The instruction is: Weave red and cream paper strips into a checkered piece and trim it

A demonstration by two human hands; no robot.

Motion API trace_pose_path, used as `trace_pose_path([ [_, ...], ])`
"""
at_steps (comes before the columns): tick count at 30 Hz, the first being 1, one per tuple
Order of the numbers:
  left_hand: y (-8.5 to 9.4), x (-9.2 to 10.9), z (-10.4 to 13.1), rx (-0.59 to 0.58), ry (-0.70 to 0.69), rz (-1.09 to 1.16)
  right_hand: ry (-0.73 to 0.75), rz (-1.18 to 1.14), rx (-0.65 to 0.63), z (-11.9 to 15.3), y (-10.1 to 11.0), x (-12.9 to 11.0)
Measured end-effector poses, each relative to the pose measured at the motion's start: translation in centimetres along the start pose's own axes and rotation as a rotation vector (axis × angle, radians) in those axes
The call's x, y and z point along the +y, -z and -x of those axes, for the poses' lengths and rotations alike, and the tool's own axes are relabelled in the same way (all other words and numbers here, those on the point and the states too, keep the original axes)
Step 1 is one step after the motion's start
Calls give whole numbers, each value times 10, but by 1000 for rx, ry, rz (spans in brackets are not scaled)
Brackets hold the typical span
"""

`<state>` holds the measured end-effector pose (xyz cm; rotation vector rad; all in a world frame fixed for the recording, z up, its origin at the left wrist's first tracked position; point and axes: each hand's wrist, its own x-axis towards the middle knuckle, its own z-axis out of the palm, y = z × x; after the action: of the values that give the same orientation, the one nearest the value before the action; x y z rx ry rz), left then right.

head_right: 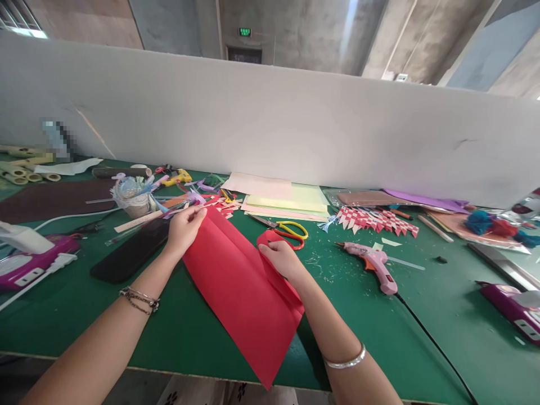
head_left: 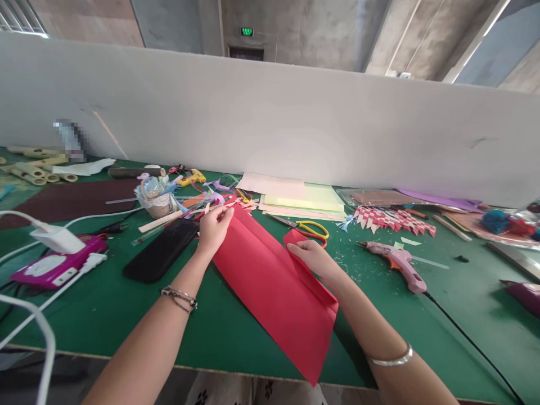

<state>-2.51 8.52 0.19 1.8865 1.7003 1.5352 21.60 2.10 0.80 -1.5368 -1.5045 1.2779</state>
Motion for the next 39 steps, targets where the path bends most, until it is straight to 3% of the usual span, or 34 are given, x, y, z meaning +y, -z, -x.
trace_pose_path([
  [8,2,1,-3,28,35,10,-68,-138,11,-10,8,7],
  [18,4,1,-2,42,49,8,-50,140,-41,6,9,-7],
  [39,14,-7,-8,97,36,2,-33,71,14,-10,20,9],
])
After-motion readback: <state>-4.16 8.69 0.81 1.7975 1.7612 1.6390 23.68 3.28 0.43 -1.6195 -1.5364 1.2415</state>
